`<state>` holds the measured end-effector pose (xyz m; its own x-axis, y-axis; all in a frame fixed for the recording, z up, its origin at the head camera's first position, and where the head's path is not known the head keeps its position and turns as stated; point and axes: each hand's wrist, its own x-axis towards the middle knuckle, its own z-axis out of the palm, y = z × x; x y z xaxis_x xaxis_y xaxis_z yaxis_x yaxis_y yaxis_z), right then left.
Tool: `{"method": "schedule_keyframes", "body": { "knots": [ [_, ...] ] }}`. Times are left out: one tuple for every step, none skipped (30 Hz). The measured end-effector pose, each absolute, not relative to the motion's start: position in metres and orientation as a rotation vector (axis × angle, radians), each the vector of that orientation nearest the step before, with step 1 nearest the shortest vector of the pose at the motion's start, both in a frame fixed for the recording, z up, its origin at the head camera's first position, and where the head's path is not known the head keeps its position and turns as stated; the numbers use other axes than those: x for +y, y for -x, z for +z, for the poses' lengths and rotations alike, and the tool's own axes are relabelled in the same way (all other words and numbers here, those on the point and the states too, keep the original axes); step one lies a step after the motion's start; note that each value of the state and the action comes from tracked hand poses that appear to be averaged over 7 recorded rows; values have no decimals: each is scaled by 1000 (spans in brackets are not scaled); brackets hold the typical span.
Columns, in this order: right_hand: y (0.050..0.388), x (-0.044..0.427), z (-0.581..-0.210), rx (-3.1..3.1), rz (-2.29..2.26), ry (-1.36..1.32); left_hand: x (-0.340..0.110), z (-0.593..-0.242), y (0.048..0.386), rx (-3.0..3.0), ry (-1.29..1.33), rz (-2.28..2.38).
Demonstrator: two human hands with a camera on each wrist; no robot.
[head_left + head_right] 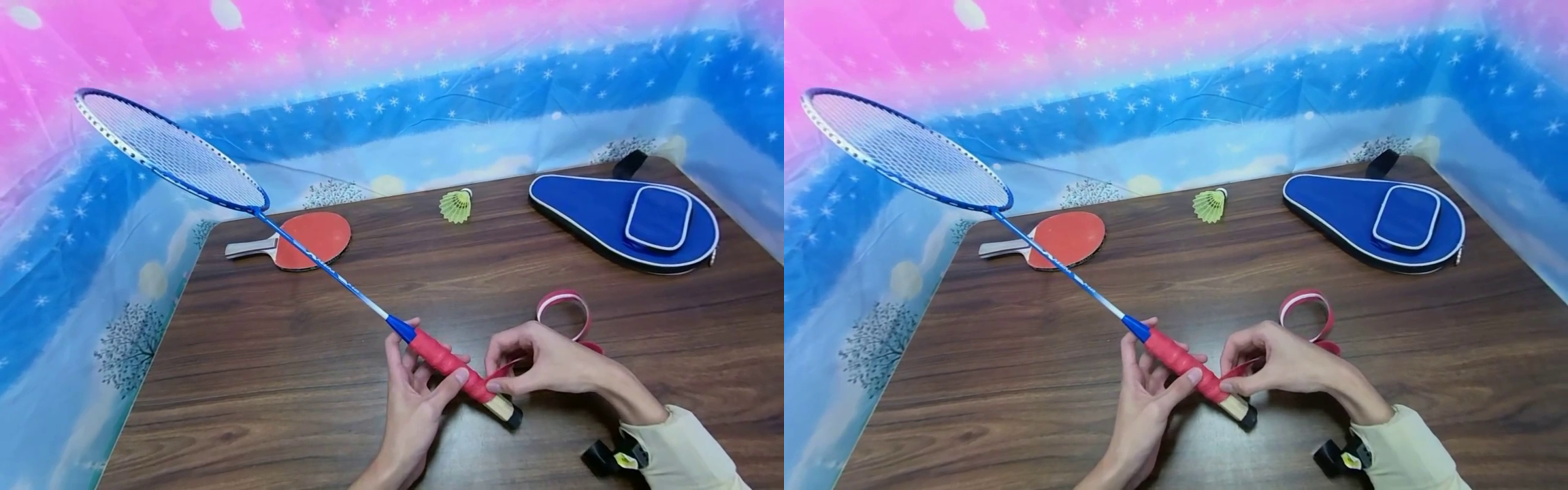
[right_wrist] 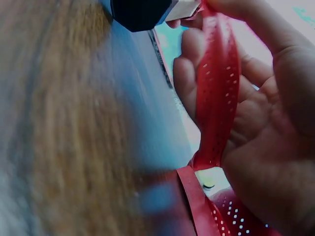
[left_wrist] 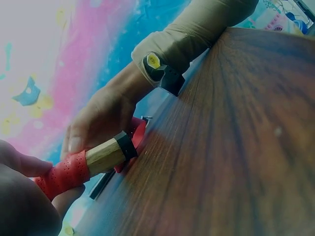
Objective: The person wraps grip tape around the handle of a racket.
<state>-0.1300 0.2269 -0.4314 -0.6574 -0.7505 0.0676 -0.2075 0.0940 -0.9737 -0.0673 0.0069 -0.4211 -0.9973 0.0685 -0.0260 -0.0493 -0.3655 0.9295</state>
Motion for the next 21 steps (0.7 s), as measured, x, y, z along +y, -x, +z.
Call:
{"method": "schedule_keyframes", "body": {
  "knots": [
    [130, 227, -431, 1913, -1604, 947, 7, -421, 67, 1733, -22, 2533],
    [129, 227, -432, 1900, -1615, 968, 7, -421, 67, 1738, -22, 2528],
    [129, 226, -432, 1891, -1623, 987, 7, -421, 67, 1739, -24, 2526],
    [129, 226, -432, 1889, -1630, 998, 7, -420, 67, 1742, -25, 2523],
    [129, 226, -432, 1891, -1634, 1010, 7, -420, 67, 1745, -26, 2519],
    [130, 226, -433, 1898, -1631, 1009, 7, -420, 67, 1743, -28, 2519],
    [130, 226, -433, 1904, -1627, 1006, 7, -420, 67, 1739, -33, 2521],
    [130, 226, -433, 1914, -1620, 1007, 7, -420, 67, 1734, -37, 2524],
    [130, 226, -433, 1926, -1610, 996, 7, -419, 67, 1727, -40, 2528],
    [131, 226, -433, 1935, -1602, 986, 7, -419, 68, 1724, -42, 2530],
    [131, 226, -433, 1938, -1594, 971, 7, -419, 68, 1719, -45, 2535],
    [131, 226, -432, 1941, -1587, 954, 7, -419, 68, 1713, -49, 2541],
    [131, 226, -432, 1944, -1581, 937, 7, -419, 68, 1708, -52, 2546],
    [131, 226, -432, 1947, -1576, 918, 7, -419, 68, 1703, -55, 2551],
    [131, 226, -432, 1950, -1571, 902, 7, -418, 68, 1702, -56, 2552],
    [131, 226, -432, 1953, -1569, 901, 7, -418, 68, 1697, -59, 2553],
    [131, 226, -432, 1953, -1567, 894, 7, -418, 68, 1700, -63, 2551],
    [131, 226, -432, 1950, -1566, 892, 6, -418, 68, 1704, -67, 2544],
    [131, 225, -433, 1945, -1570, 900, 6, -418, 69, 1705, -77, 2540],
    [131, 225, -434, 1938, -1574, 912, 6, -418, 69, 1707, -91, 2534],
    [131, 224, -434, 1930, -1580, 926, 6, -418, 69, 1704, -104, 2527]
  ]
}}
